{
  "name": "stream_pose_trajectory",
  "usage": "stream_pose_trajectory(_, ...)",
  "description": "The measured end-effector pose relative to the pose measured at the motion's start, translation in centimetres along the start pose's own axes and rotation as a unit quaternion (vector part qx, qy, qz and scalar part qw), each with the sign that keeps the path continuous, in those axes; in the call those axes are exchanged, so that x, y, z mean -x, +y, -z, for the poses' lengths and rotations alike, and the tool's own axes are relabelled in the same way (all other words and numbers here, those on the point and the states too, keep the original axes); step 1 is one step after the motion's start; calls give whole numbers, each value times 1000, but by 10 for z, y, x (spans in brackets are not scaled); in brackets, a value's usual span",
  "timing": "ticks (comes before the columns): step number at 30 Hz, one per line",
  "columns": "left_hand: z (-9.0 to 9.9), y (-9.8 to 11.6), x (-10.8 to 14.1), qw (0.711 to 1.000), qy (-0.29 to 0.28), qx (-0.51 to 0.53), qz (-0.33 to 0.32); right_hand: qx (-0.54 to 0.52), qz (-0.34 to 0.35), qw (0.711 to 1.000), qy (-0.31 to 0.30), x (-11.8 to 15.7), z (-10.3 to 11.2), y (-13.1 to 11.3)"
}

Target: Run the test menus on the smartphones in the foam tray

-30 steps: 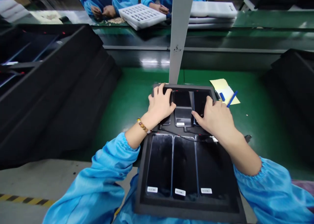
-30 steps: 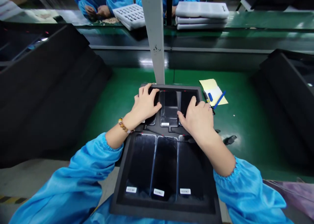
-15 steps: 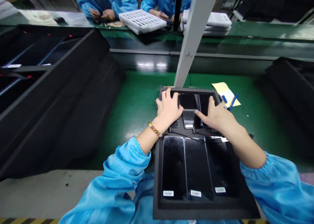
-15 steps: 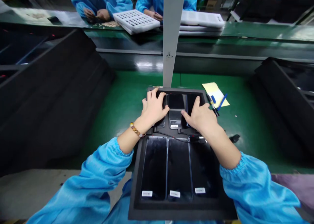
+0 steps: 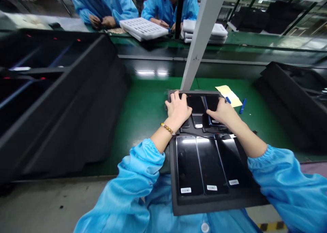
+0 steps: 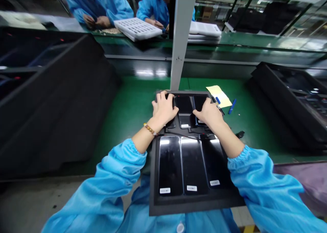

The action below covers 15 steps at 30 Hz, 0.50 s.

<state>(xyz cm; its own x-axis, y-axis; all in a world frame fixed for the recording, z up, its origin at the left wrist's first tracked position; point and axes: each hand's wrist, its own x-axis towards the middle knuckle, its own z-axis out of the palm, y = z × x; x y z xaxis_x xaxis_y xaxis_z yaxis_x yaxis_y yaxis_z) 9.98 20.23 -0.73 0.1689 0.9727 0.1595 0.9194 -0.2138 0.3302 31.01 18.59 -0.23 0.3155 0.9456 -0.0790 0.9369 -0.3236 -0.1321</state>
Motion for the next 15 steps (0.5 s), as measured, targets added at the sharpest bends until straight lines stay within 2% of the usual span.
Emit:
stream_pose_trajectory(8,0,-4,2,999,16,23,-16,9,-13,1000,-2,-3,15,-5)
stream_pose_trajectory(15,-2,0,-2,999,8,30,-19,35,-32,999,-20,4,15,-8)
